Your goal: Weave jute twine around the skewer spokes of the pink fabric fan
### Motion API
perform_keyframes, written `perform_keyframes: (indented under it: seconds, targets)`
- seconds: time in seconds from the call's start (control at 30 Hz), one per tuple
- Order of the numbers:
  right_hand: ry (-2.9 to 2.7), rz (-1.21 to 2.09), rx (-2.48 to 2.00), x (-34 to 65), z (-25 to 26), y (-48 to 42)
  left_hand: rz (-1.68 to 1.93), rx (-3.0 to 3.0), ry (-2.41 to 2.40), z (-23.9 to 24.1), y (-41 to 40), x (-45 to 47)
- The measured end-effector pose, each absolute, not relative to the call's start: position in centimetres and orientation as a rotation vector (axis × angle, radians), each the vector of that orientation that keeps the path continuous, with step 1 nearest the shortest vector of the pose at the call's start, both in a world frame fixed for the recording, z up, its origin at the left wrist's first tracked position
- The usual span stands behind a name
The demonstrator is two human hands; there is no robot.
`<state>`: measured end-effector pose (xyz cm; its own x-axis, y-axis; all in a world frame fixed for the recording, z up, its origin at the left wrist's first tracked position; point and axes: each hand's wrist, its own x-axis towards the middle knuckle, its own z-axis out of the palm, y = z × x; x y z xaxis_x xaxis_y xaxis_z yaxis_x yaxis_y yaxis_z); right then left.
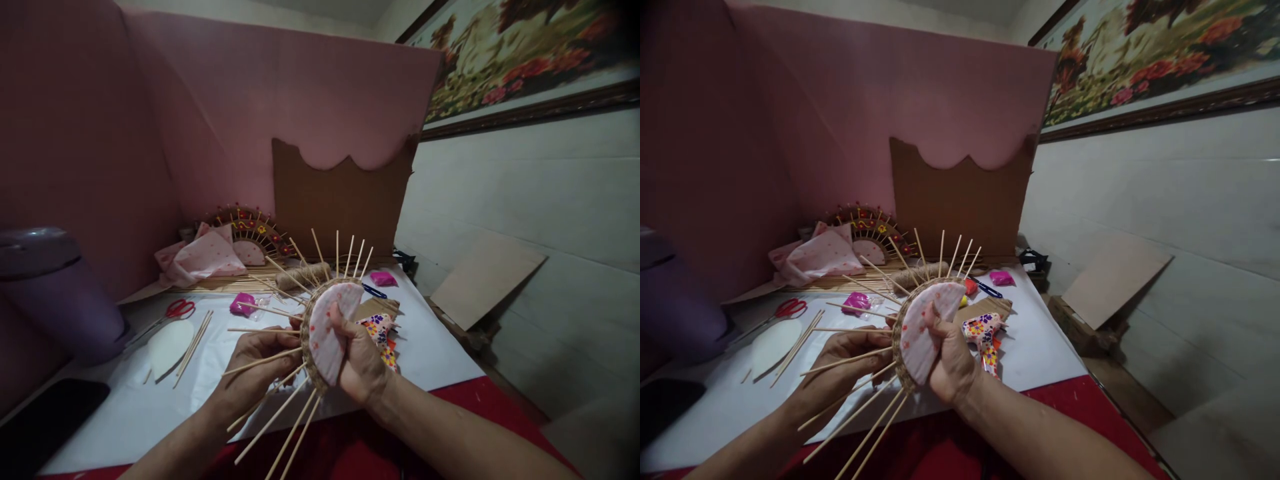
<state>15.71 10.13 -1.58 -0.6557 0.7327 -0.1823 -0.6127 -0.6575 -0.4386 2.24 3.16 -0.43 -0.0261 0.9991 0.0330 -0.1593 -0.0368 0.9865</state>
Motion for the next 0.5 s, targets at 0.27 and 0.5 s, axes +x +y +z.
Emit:
perform_keyframes:
  seconds: [0.27,0.5]
  targets:
    - [-0.543,2.332,-0.386,15.52,-1.06,9.91,1.278,1.117,1.068,-0.16,3.14,1.86]
    - [-0.461,2.309,-0.455,15.51,-1.22,10.0,1.255,1.102,1.123,0.35,3.06,1.63]
